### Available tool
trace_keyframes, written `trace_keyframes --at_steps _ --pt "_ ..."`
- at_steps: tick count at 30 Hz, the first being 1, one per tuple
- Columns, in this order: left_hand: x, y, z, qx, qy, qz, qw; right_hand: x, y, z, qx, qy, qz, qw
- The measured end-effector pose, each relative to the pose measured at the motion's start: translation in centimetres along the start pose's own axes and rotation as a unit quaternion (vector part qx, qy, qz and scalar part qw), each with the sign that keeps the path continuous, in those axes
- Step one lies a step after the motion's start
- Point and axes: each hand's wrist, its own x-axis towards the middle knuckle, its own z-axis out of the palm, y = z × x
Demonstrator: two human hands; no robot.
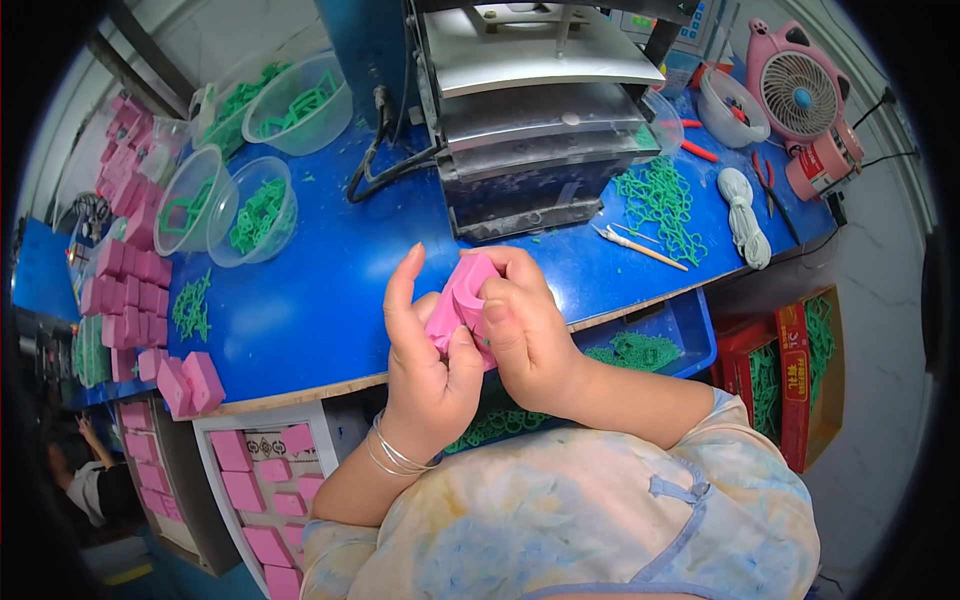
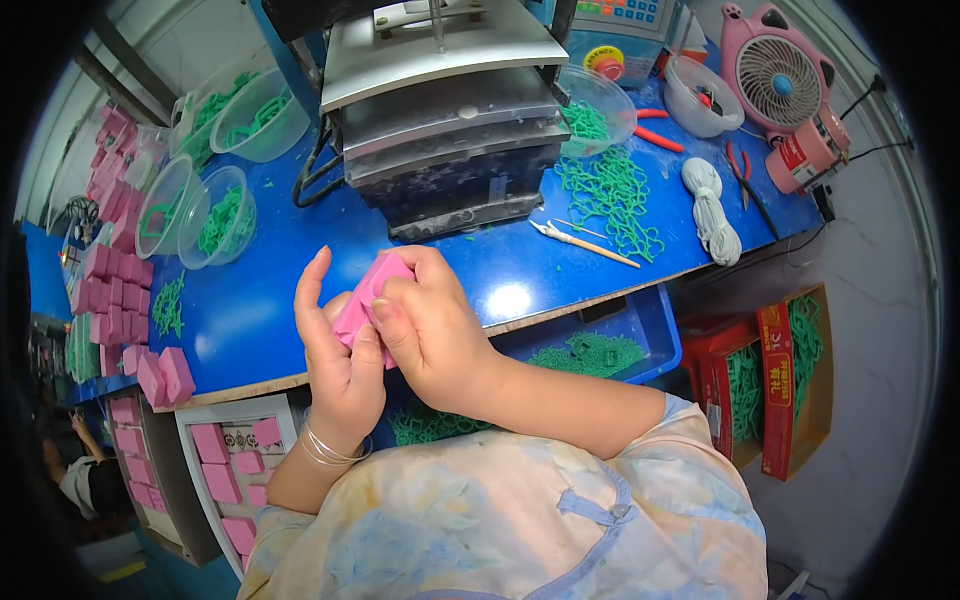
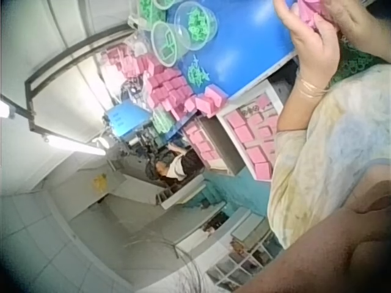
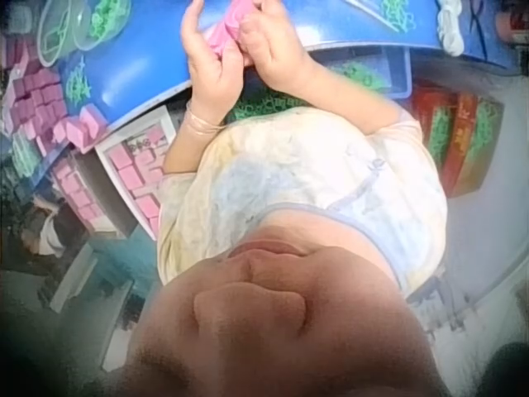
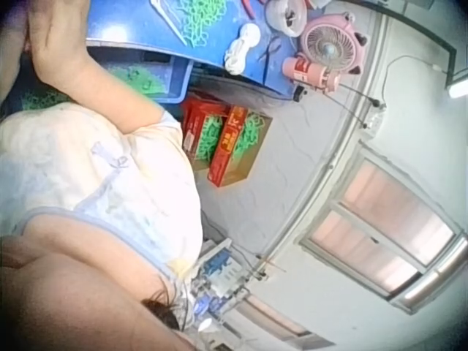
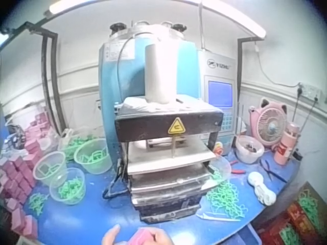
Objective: Assembling small plastic components inside a pink mold and using a heat press machine to seal or mold them together.
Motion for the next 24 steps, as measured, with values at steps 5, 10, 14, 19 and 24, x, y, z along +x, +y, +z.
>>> trace_keyframes --at_steps 5,10,14,19,24 --pt "-0.2 -0.4 0.1 0.004 0.011 0.012 1.0 0.1 0.0 -1.2 0.085 -0.022 0.063 0.994" --pt "0.3 0.3 -0.7 -0.233 0.031 -0.142 0.962 0.5 0.5 -1.9 0.319 0.057 0.245 0.914" --pt "0.7 -0.6 -1.1 0.042 -0.017 0.063 0.997 0.6 0.7 -2.4 0.364 0.053 0.331 0.869" --pt "1.5 -1.1 -0.4 -0.179 -0.005 0.021 0.984 0.3 -0.9 -1.7 0.386 0.009 0.288 0.876" --pt "2.6 -1.4 -2.3 -0.531 0.012 -0.06 0.845 -1.1 0.1 -2.1 -0.022 -0.097 0.052 0.994"
